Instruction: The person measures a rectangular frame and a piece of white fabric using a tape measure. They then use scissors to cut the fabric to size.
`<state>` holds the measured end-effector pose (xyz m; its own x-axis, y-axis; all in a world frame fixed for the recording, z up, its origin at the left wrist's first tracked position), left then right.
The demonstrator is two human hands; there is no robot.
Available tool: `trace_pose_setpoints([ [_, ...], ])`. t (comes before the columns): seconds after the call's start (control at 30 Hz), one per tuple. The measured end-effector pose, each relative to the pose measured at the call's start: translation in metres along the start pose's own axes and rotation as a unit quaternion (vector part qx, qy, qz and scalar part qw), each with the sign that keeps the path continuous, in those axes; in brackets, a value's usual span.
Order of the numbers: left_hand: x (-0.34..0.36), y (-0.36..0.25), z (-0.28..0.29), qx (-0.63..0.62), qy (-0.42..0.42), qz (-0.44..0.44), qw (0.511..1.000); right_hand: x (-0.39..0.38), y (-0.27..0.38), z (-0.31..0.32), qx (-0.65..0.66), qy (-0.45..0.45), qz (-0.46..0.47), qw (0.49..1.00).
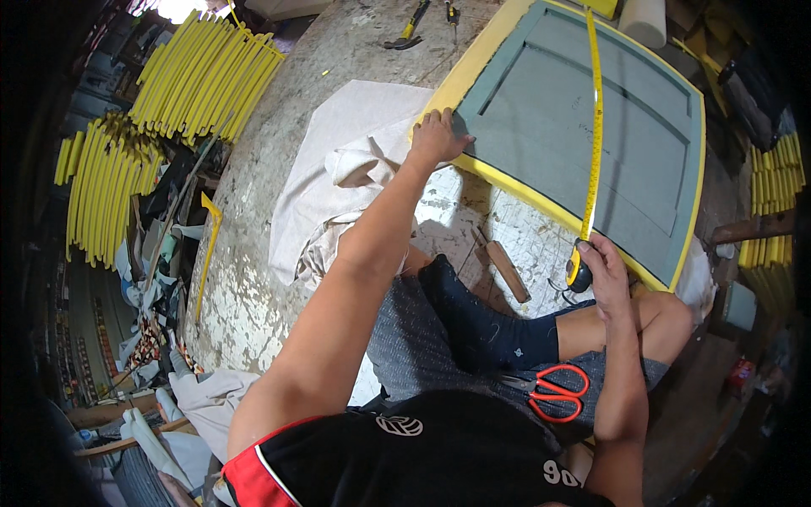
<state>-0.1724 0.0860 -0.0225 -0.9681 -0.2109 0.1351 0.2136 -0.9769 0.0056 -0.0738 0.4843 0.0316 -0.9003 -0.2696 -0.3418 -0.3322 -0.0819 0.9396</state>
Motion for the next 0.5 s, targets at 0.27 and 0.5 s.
trace_pose_setpoints([
  [0.27, 0.026, 0.008, 0.004, -0.098, 0.183, 0.042, 0.977, -0.003, 0.012, -0.007, -0.005, -0.002, -0.011, 1.0],
  [0.5, 0.024, 0.01, 0.004, -0.044, 0.072, 0.012, 0.996, -0.003, 0.007, -0.003, 0.006, -0.018, 0.003, 1.0],
])
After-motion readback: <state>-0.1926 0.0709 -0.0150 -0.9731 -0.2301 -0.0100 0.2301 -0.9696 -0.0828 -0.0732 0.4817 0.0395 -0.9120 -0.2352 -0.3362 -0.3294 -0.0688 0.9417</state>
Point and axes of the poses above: each hand's wrist, its own x-axis towards the middle knuckle, its own z-axis out of the back of the hand, y = z × x, the point moved 1 cm from there along x, towards the middle knuckle
